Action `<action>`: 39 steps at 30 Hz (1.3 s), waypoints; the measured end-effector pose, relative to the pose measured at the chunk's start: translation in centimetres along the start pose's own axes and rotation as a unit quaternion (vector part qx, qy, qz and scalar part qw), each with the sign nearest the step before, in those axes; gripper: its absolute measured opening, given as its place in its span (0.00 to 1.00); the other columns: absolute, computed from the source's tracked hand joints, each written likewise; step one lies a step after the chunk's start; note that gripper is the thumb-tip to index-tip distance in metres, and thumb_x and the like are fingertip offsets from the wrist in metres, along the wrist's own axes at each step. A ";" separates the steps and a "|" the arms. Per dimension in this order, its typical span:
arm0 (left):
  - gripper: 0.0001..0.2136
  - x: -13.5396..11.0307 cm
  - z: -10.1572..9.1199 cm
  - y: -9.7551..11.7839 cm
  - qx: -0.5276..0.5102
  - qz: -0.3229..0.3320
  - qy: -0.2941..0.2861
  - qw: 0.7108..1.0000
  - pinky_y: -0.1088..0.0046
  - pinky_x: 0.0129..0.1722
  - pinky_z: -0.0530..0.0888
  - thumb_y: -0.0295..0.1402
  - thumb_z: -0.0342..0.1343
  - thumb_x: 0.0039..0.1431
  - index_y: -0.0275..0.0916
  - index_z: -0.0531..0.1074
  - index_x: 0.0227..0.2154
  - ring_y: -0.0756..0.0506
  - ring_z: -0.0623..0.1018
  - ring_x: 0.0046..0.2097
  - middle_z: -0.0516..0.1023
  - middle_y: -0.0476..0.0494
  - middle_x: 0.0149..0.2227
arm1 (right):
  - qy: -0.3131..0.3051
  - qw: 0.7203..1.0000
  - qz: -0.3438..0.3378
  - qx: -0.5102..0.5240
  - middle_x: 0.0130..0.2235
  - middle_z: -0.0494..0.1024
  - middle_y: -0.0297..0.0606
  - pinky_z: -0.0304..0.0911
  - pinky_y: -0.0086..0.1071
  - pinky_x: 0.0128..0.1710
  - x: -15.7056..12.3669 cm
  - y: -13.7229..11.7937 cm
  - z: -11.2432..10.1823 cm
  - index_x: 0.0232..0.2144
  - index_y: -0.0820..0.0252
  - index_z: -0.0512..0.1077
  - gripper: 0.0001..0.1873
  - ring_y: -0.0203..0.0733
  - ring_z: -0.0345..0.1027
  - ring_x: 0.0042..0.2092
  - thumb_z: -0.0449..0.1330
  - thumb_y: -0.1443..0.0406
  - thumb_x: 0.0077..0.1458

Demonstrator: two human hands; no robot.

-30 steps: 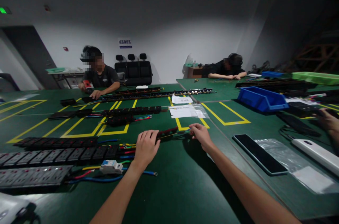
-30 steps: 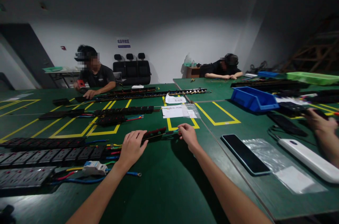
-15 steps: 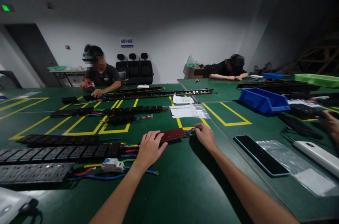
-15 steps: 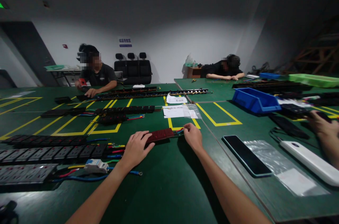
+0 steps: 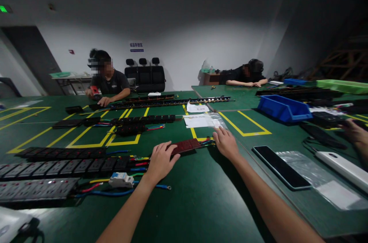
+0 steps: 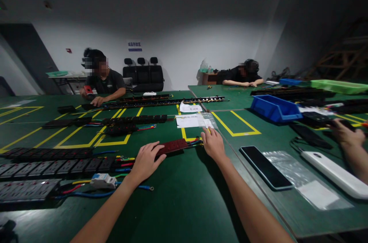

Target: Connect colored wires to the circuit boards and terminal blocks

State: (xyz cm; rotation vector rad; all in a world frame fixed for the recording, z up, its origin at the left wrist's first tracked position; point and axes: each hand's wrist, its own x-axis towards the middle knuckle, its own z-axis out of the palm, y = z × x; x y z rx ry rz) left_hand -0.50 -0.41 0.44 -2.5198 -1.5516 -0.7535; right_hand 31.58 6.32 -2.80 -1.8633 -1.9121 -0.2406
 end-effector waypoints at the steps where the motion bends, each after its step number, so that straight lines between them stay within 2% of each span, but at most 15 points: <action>1: 0.16 0.0 0.1 -0.1 0.000 0.002 -0.003 1.000 0.55 0.58 0.67 0.42 0.53 0.67 0.45 0.72 0.54 0.39 0.72 0.58 0.74 0.40 0.57 | -0.015 1.000 0.009 -0.016 0.64 0.66 0.51 0.50 0.47 0.64 0.0 0.6 0.2 0.62 0.62 0.66 0.27 0.52 0.53 0.67 0.41 0.59 0.69; 5: 0.16 -0.1 0.2 -0.1 0.007 -0.003 -0.010 1.000 0.54 0.58 0.67 0.41 0.51 0.69 0.44 0.71 0.55 0.39 0.72 0.58 0.74 0.40 0.57 | -0.075 0.994 0.055 -0.060 0.69 0.57 0.49 0.50 0.56 0.63 -0.2 2.5 1.1 0.68 0.57 0.58 0.30 0.58 0.47 0.70 0.40 0.55 0.70; 10: 0.16 0.0 0.0 0.3 0.010 -0.011 -0.008 1.000 0.53 0.59 0.66 0.41 0.50 0.69 0.43 0.71 0.55 0.39 0.72 0.58 0.74 0.40 0.56 | -0.148 0.985 0.065 -0.064 0.71 0.54 0.49 0.46 0.61 0.64 -0.4 2.9 2.0 0.70 0.55 0.56 0.32 0.59 0.44 0.71 0.40 0.50 0.69; 15: 0.18 0.6 0.0 1.6 0.013 -0.029 -0.016 0.999 0.52 0.59 0.65 0.43 0.51 0.68 0.42 0.70 0.55 0.38 0.71 0.59 0.74 0.39 0.57 | -0.168 0.981 0.078 -0.059 0.72 0.51 0.50 0.41 0.59 0.66 -0.2 2.7 2.2 0.71 0.55 0.52 0.35 0.60 0.41 0.72 0.39 0.47 0.68; 20: 0.22 1.7 -0.2 1.7 0.036 -0.021 -0.076 0.996 0.52 0.60 0.65 0.45 0.50 0.68 0.41 0.67 0.59 0.36 0.70 0.60 0.72 0.36 0.59 | -0.190 0.977 0.076 -0.067 0.72 0.49 0.50 0.39 0.58 0.67 0.0 2.6 2.0 0.72 0.54 0.50 0.36 0.59 0.39 0.72 0.37 0.46 0.68; 25: 0.25 4.1 -1.8 0.3 0.045 0.050 -0.206 0.976 0.61 0.51 0.71 0.45 0.52 0.66 0.43 0.63 0.63 0.38 0.76 0.51 0.76 0.38 0.52 | -0.195 0.975 0.069 -0.081 0.72 0.48 0.51 0.40 0.57 0.66 -0.1 2.5 1.9 0.72 0.56 0.49 0.37 0.60 0.40 0.72 0.35 0.47 0.68; 28: 0.25 5.6 -2.9 -0.1 0.059 0.097 -0.245 0.963 0.64 0.47 0.72 0.46 0.55 0.64 0.43 0.64 0.61 0.38 0.77 0.49 0.77 0.39 0.49 | -0.189 0.976 0.062 -0.084 0.72 0.49 0.51 0.43 0.58 0.66 -0.2 2.5 1.9 0.72 0.56 0.49 0.37 0.60 0.40 0.72 0.35 0.47 0.68; 34: 0.22 7.9 -5.4 -0.3 0.099 0.139 -0.221 0.960 0.65 0.50 0.70 0.38 0.56 0.65 0.43 0.64 0.60 0.39 0.75 0.52 0.75 0.38 0.51 | -0.192 0.975 0.061 -0.090 0.72 0.49 0.50 0.44 0.57 0.66 -0.2 2.6 2.0 0.72 0.56 0.48 0.36 0.60 0.41 0.72 0.35 0.49 0.69; 39: 0.30 9.1 -7.5 -3.3 0.098 0.117 -0.224 0.963 0.65 0.53 0.69 0.36 0.61 0.60 0.43 0.60 0.63 0.39 0.73 0.54 0.74 0.39 0.53 | -0.183 0.978 0.050 -0.090 0.72 0.51 0.51 0.44 0.58 0.65 -0.3 2.7 2.1 0.71 0.56 0.51 0.36 0.61 0.42 0.71 0.37 0.48 0.68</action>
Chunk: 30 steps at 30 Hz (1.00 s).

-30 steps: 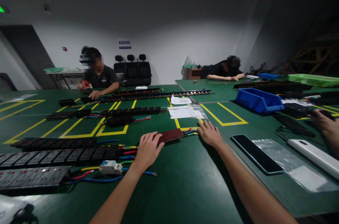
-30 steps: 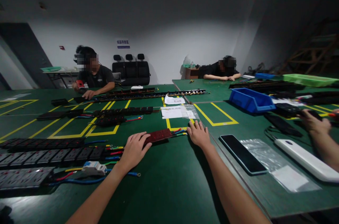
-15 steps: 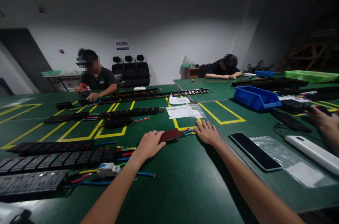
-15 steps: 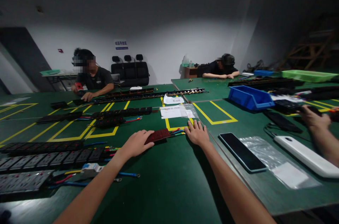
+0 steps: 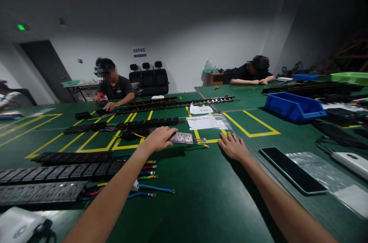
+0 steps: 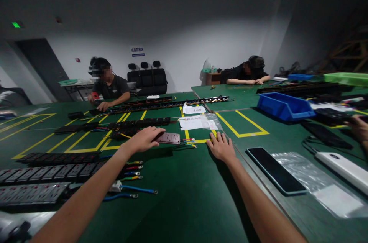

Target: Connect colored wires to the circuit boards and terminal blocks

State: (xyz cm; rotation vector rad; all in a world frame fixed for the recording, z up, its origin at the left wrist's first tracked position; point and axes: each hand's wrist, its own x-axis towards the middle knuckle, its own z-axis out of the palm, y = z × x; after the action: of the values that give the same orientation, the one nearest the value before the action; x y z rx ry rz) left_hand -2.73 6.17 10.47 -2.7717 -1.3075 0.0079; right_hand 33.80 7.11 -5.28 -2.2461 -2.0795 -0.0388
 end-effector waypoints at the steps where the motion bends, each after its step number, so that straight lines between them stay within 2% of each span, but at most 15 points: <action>1: 0.31 -0.2 -0.1 -1.0 -0.001 -0.014 -0.004 1.000 0.65 0.53 0.69 0.35 0.62 0.58 0.43 0.60 0.64 0.39 0.73 0.55 0.73 0.38 0.54 | 0.005 1.000 -0.003 -0.002 0.71 0.51 0.51 0.45 0.59 0.65 -0.1 0.0 0.0 0.71 0.56 0.52 0.36 0.61 0.43 0.71 0.37 0.48 0.68; 4: 0.34 -1.0 0.2 -3.9 -0.010 -0.051 -0.029 0.998 0.65 0.55 0.68 0.35 0.64 0.56 0.41 0.60 0.64 0.38 0.73 0.56 0.73 0.37 0.56 | 0.029 1.000 0.007 0.003 0.71 0.53 0.53 0.46 0.59 0.64 -0.3 -0.3 -0.1 0.70 0.57 0.53 0.36 0.61 0.45 0.71 0.38 0.48 0.68; 7: 0.32 -2.0 0.9 -6.6 0.012 -0.078 -0.054 0.995 0.65 0.55 0.69 0.35 0.63 0.55 0.41 0.63 0.62 0.38 0.74 0.56 0.75 0.39 0.55 | 0.085 0.996 0.015 0.018 0.71 0.51 0.53 0.43 0.61 0.65 -0.6 -1.0 -0.8 0.71 0.58 0.52 0.36 0.59 0.41 0.72 0.39 0.49 0.68; 9: 0.30 -2.8 1.3 -8.0 0.035 -0.100 -0.070 0.992 0.63 0.55 0.69 0.35 0.63 0.54 0.41 0.65 0.60 0.37 0.75 0.56 0.76 0.38 0.54 | 0.121 0.992 -0.004 0.030 0.72 0.49 0.50 0.40 0.59 0.67 -0.9 -1.8 -1.4 0.72 0.57 0.49 0.36 0.56 0.38 0.72 0.39 0.49 0.68; 11: 0.29 -3.8 1.7 -9.3 0.047 -0.116 -0.090 0.988 0.62 0.55 0.69 0.35 0.63 0.53 0.41 0.67 0.59 0.36 0.75 0.56 0.76 0.38 0.55 | 0.127 0.990 -0.033 0.051 0.73 0.45 0.47 0.39 0.57 0.68 -1.2 -2.9 -2.0 0.72 0.56 0.46 0.38 0.55 0.35 0.73 0.39 0.47 0.67; 15: 0.30 -5.6 2.7 -11.6 0.040 -0.152 -0.118 0.981 0.62 0.55 0.69 0.33 0.62 0.52 0.42 0.65 0.60 0.36 0.74 0.58 0.74 0.37 0.57 | 0.071 0.988 -0.112 0.079 0.74 0.41 0.41 0.36 0.57 0.68 -2.1 -5.1 -2.4 0.72 0.51 0.45 0.43 0.54 0.32 0.73 0.39 0.39 0.64; 18: 0.29 -6.5 3.6 -13.2 0.020 -0.171 -0.133 0.976 0.62 0.54 0.70 0.33 0.61 0.52 0.43 0.66 0.59 0.36 0.74 0.58 0.74 0.38 0.57 | 0.014 0.984 -0.152 0.095 0.74 0.41 0.43 0.35 0.58 0.68 -2.7 -6.2 -2.4 0.73 0.51 0.44 0.46 0.55 0.32 0.73 0.38 0.35 0.61; 21: 0.29 -7.0 4.5 -14.5 0.006 -0.184 -0.126 0.975 0.62 0.53 0.70 0.32 0.61 0.51 0.44 0.66 0.58 0.36 0.74 0.57 0.75 0.39 0.57 | -0.031 0.978 -0.182 0.097 0.73 0.44 0.44 0.33 0.60 0.68 -2.9 -6.6 -2.4 0.72 0.51 0.48 0.47 0.56 0.33 0.73 0.36 0.34 0.60; 25: 0.30 -7.4 4.6 -15.8 -0.001 -0.193 -0.127 0.973 0.63 0.54 0.70 0.33 0.61 0.49 0.46 0.67 0.57 0.37 0.75 0.56 0.76 0.41 0.56 | -0.041 0.977 -0.182 0.099 0.73 0.43 0.46 0.31 0.61 0.67 -2.9 -6.6 -2.5 0.71 0.52 0.49 0.48 0.57 0.31 0.73 0.35 0.34 0.59; 30: 0.29 -8.1 3.4 -16.9 0.038 -0.203 -0.159 0.965 0.62 0.55 0.70 0.32 0.61 0.48 0.43 0.68 0.57 0.37 0.75 0.57 0.75 0.37 0.57 | -0.041 0.976 -0.189 0.105 0.73 0.44 0.46 0.31 0.61 0.67 -3.0 -6.6 -2.8 0.71 0.52 0.50 0.47 0.58 0.32 0.73 0.36 0.34 0.60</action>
State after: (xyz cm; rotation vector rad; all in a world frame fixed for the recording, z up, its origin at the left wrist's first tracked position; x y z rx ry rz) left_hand -21.08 10.88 8.10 -2.4566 -1.8847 0.4825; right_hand 27.14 4.46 -2.48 -1.7387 -2.3954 0.2409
